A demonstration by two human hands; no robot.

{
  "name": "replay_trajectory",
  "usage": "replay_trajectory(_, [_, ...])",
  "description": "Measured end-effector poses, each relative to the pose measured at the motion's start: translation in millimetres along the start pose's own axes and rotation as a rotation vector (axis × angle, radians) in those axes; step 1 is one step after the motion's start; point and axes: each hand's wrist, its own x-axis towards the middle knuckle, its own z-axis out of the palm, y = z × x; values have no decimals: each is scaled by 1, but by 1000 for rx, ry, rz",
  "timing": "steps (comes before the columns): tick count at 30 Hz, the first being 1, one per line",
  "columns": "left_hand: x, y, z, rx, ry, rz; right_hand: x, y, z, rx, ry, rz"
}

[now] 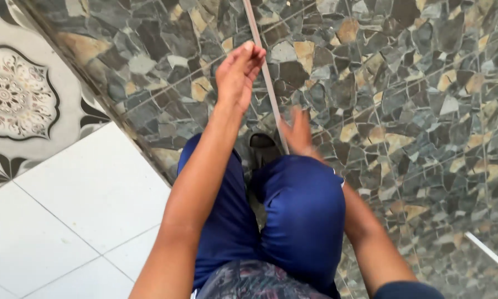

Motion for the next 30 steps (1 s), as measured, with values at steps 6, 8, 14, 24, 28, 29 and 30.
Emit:
replay_trajectory(6, [-18,12,23,-6,27,-44,-98,16,20,-200,-103,499])
replay_trajectory(8, [-27,18,30,-7,26,-40,-96,40,26,-285,-210,521])
replay_trajectory(14, [-101,58,50,38,144,-66,-85,-22,-64,-152,-135,533])
replay_trajectory(24, [-355,154,159,204,386,-140,-138,-269,-368,-59,-29,435])
replay_trajectory(28, [-407,182,249,170,321,-179,-158,-312,-453,153,-78,567])
replay_trajectory(29, [-407,183,269,156,271,-164,-152,-333,-468,335,-139,625])
replay_trajectory(30, [-414,179,284,139,234,-159,-155,-353,-483,514,-211,690])
